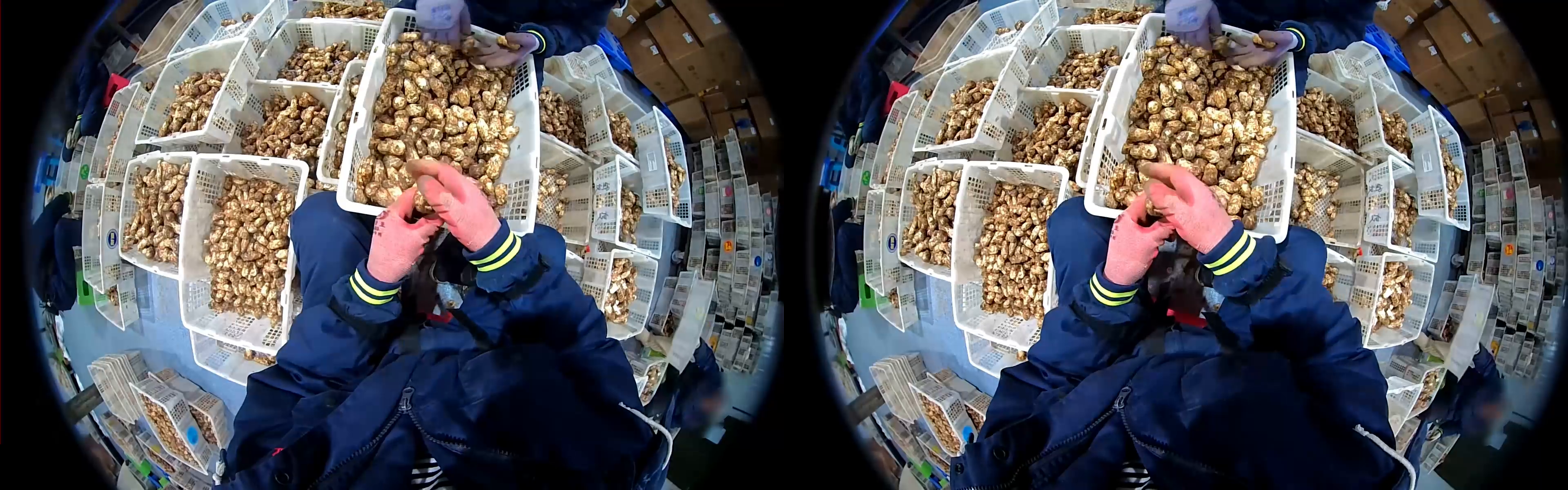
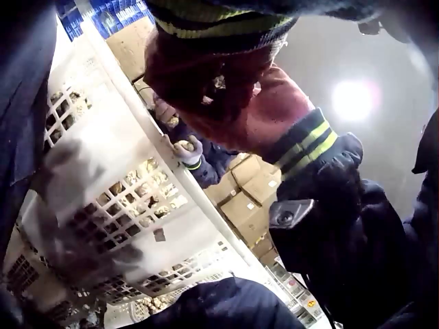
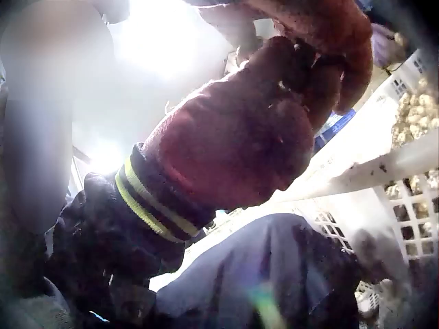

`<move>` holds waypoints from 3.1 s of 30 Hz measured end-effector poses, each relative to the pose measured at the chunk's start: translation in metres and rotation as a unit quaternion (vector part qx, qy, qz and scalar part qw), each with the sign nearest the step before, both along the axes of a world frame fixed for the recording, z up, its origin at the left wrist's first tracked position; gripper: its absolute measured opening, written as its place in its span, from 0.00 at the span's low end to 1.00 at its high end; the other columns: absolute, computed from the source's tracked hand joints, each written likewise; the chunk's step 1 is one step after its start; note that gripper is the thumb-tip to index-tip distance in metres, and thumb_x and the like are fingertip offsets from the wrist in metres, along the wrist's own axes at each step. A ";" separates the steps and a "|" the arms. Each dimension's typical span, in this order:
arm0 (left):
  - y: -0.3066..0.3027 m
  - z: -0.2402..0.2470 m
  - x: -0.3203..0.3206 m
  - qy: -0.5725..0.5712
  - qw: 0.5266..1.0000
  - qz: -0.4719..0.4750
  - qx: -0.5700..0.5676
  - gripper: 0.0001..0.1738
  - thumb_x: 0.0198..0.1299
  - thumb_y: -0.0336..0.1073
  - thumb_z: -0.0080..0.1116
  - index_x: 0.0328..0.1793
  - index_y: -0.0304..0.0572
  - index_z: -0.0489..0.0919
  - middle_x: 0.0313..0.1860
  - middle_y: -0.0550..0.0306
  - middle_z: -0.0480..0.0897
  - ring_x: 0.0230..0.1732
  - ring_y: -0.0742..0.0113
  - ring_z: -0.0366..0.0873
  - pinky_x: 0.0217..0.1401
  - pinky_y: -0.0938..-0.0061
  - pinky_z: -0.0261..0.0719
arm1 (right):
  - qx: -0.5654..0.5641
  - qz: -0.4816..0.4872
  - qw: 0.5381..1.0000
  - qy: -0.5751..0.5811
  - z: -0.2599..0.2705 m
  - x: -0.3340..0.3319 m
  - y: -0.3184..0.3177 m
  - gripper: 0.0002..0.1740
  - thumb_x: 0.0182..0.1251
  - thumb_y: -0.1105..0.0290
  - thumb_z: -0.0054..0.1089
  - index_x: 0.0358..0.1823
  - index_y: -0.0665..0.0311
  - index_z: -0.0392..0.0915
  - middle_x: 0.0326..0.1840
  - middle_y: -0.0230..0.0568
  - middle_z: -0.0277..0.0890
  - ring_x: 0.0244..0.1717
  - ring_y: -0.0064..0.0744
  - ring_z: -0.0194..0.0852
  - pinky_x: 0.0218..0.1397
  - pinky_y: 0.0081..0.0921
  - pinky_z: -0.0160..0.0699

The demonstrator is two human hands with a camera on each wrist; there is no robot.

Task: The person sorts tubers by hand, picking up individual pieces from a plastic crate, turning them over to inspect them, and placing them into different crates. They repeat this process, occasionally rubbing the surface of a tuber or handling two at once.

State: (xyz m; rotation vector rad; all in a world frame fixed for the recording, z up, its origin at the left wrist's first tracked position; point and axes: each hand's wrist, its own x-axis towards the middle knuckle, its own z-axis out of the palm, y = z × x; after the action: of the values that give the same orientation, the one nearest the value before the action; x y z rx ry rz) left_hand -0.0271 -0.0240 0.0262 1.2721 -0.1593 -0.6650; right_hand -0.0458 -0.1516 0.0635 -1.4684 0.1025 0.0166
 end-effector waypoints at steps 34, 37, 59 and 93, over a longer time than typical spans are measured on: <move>0.000 0.005 -0.009 0.203 0.931 -0.235 -0.192 0.33 0.67 0.57 0.41 0.62 0.31 0.66 0.41 0.53 0.78 0.36 0.70 0.77 0.40 0.78 0.76 | -0.107 -0.300 0.948 0.016 0.032 -0.118 -0.187 0.25 0.65 0.70 0.52 0.63 0.70 0.64 0.57 0.47 0.71 0.52 0.30 0.72 0.55 0.24 0.73; -0.007 0.005 -0.015 0.192 0.914 -0.276 -0.229 0.32 0.65 0.53 0.47 0.63 0.31 0.64 0.45 0.51 0.77 0.42 0.68 0.77 0.46 0.77 0.76 | -0.434 -0.244 0.835 0.236 -0.001 -0.176 -0.243 0.29 0.59 0.66 0.59 0.62 0.67 0.67 0.54 0.46 0.74 0.53 0.32 0.72 0.56 0.26 0.71; 0.009 -0.018 0.008 0.234 0.934 -0.094 -0.252 0.27 0.66 0.48 0.47 0.61 0.30 0.66 0.46 0.51 0.76 0.43 0.66 0.76 0.46 0.74 0.76 | -0.582 0.255 0.767 0.088 -0.046 0.151 -0.051 0.25 0.57 0.54 0.56 0.53 0.59 0.74 0.48 0.47 0.78 0.46 0.44 0.77 0.52 0.33 0.73; 0.045 -0.021 0.045 0.301 0.833 0.103 -0.452 0.18 0.66 0.42 0.49 0.60 0.49 0.69 0.59 0.54 0.72 0.61 0.55 0.70 0.63 0.58 0.70 | -0.368 0.287 0.882 0.075 0.036 0.130 -0.016 0.27 0.58 0.63 0.60 0.59 0.61 0.70 0.41 0.31 0.79 0.36 0.17 0.71 0.36 0.18 0.70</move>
State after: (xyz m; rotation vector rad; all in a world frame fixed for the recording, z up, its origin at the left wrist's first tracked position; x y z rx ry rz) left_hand 0.0181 0.0211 0.0049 0.1247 0.1789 -0.6501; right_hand 0.0843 -0.1673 0.0994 -2.2134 -0.2327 0.6381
